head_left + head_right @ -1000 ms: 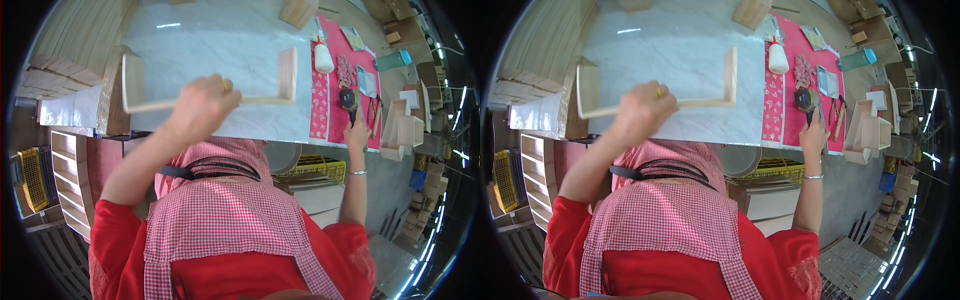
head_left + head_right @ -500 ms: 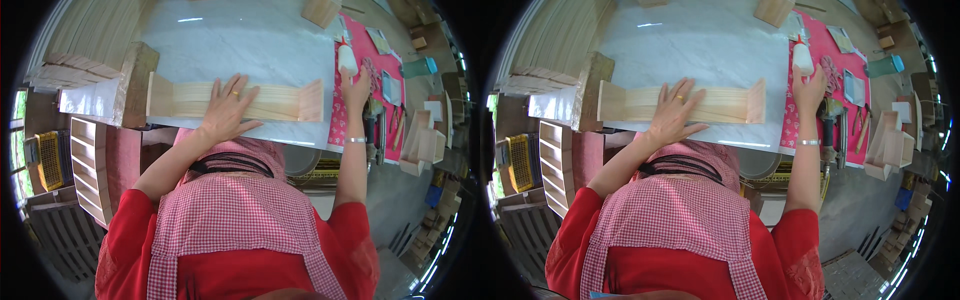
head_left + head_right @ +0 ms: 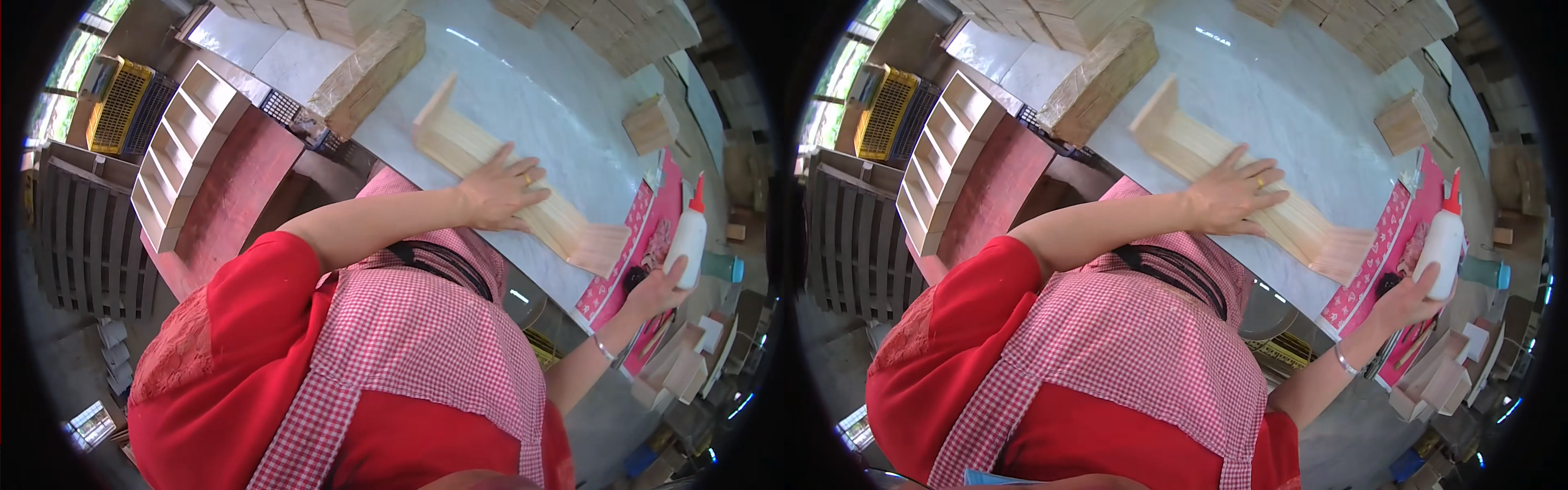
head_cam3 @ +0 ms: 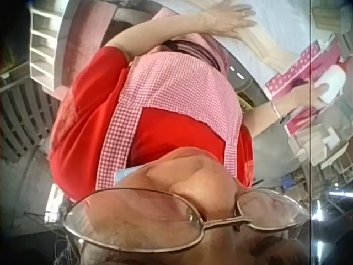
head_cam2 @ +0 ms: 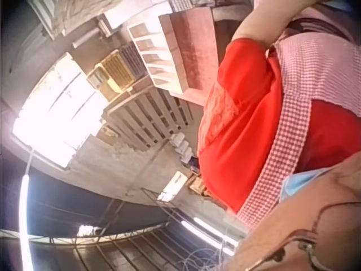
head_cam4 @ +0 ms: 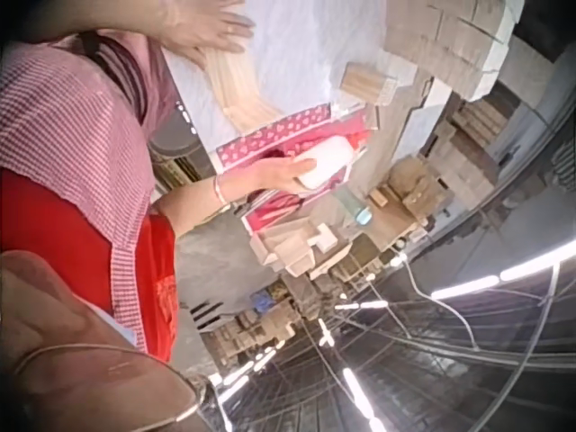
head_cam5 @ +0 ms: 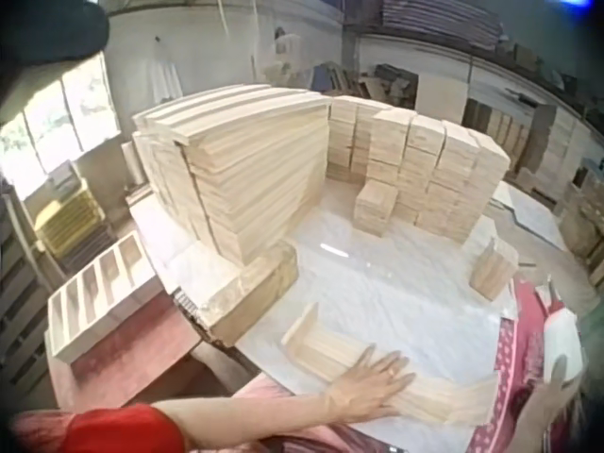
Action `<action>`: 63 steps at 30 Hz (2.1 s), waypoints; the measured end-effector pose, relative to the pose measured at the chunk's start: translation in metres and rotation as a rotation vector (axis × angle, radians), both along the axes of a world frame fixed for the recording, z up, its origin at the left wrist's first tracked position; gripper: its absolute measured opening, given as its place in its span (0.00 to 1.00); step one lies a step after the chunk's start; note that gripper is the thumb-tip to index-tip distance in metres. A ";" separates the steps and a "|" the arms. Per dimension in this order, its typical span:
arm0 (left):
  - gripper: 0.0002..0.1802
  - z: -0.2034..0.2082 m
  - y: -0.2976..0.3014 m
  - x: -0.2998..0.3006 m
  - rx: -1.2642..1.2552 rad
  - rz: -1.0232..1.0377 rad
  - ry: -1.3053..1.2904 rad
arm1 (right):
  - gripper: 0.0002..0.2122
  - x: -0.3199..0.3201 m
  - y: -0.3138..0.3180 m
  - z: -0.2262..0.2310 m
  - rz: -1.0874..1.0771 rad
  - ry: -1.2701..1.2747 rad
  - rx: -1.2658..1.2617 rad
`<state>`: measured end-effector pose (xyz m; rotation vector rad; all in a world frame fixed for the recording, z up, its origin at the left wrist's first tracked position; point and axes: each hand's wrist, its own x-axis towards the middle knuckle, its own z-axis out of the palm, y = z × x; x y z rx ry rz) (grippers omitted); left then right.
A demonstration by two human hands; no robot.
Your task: Assembling small wooden boxes by applying glue and using a pneumatic nail gun to join panels.
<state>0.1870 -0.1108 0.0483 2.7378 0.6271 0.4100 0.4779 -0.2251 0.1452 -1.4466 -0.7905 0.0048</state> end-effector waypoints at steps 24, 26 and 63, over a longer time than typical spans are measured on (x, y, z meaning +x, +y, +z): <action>0.37 -0.021 0.003 0.011 0.012 0.057 -0.313 | 0.30 -0.196 0.044 0.009 0.671 -0.297 -0.131; 0.38 -0.020 0.003 0.013 0.030 0.075 -0.306 | 0.30 -0.196 0.045 0.011 0.671 -0.338 -0.131; 0.42 -0.002 -0.001 0.006 0.021 0.144 -0.056 | 0.28 -0.122 0.030 0.034 0.505 -0.002 0.004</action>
